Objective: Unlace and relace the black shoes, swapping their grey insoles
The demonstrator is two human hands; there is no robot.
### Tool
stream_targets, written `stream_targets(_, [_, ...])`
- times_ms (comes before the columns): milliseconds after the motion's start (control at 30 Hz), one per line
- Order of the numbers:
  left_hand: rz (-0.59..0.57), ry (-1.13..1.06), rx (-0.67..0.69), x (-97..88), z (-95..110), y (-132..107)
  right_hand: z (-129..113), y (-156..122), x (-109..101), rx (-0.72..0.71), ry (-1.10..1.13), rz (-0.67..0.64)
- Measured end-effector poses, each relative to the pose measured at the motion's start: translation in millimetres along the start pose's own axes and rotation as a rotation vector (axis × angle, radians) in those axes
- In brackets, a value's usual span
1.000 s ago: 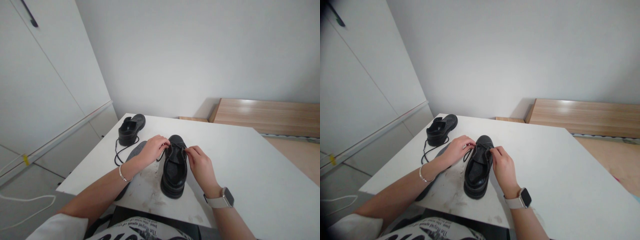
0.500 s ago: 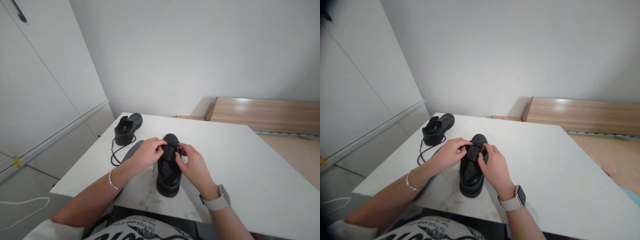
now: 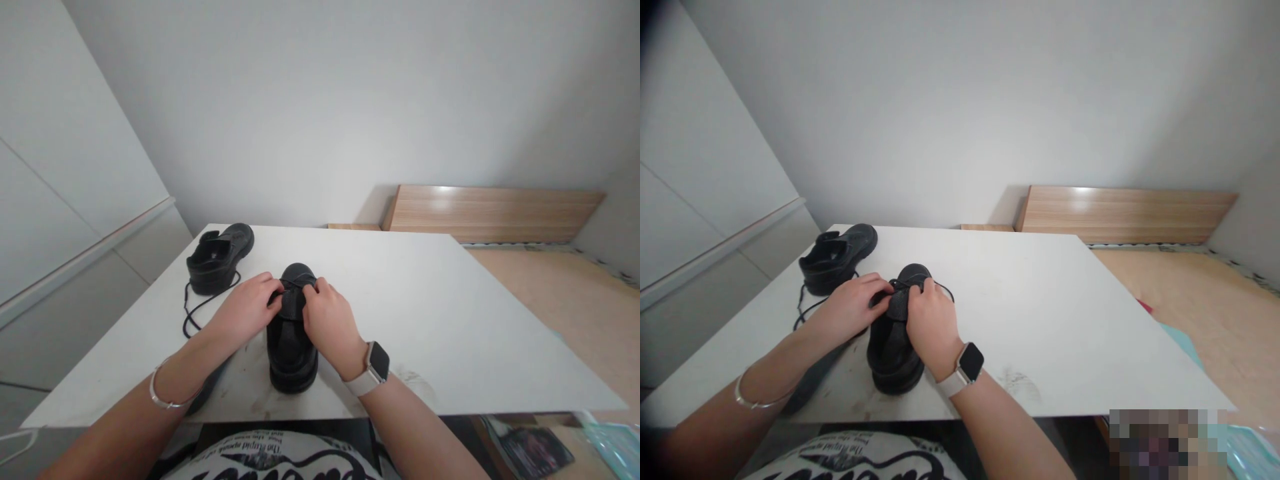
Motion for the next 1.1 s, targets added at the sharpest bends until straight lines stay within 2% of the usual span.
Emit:
stream_targets(100, [-0.068, 0.082, -0.020, -3.9, 5, 3, -1, 2, -1, 0.011, -0.017, -0.008])
stream_targets(233, [-0.101, 0.165, -0.014, -5.1, 9, 5, -2, 5, -4, 0.026, -0.040, -0.023])
stream_targets(467, [-0.112, 0.242, 0.011, -5.7, 10, 10, -3, 7, -4, 0.027, -0.062, -0.028])
stream_targets(633, [-0.084, 0.221, 0.008, -4.4, 10, 15, -1, 5, -2, 0.017, -0.068, -0.025])
stream_targets(833, [-0.070, 0.249, 0.024, -8.9, 15, 12, 2, 4, -1, 0.015, -0.062, -0.024])
stream_targets(1000, [0.036, 0.251, 0.073, -11.0, 18, 10, 2, 4, 2, 0.027, -0.061, 0.011])
stream_targets(1100, [0.153, 0.006, 0.088, -10.5, 15, 8, 1, 4, 2, 0.006, -0.022, 0.117])
Point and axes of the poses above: each hand's wrist, its own y-axis towards the middle knuckle, its own x-axis out of the palm, z = x × y, the point moved 1 cm from there along y, towards the middle knuckle, and after that the axes turned 1 degree about x, right-handed, at the moved point
